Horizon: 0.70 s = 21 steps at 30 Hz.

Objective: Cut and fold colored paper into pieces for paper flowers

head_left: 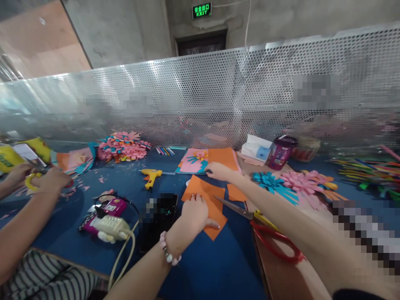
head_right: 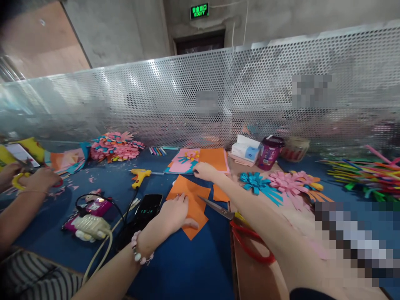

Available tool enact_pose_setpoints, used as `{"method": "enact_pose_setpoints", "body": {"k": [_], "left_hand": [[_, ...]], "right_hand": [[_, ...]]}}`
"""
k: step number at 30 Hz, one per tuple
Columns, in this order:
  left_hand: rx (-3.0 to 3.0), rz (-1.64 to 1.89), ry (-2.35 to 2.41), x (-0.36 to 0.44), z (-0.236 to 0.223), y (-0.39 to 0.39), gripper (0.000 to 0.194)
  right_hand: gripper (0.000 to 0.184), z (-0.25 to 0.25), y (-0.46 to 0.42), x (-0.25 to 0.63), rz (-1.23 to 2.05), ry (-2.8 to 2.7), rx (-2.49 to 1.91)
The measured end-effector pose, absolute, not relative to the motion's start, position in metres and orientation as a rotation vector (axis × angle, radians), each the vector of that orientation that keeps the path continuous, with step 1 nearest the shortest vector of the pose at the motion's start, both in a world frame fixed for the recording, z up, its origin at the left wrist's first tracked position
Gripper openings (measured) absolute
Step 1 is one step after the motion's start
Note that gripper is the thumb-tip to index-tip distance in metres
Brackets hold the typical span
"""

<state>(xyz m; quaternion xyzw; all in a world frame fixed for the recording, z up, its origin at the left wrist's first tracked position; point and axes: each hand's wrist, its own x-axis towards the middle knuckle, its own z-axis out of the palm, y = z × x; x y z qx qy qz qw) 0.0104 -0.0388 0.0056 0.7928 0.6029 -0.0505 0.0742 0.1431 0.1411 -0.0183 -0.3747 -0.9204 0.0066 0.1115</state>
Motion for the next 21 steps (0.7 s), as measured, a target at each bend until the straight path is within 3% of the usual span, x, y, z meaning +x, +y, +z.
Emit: {"method": "enact_pose_setpoints", "body": {"k": [21], "left_hand": [[2.332,-0.165,1.806,0.01,0.008,-0.038,0.099]], "right_hand": [[0.021,-0.031,0.151,0.14,0.334,-1.834,-1.306]]}}
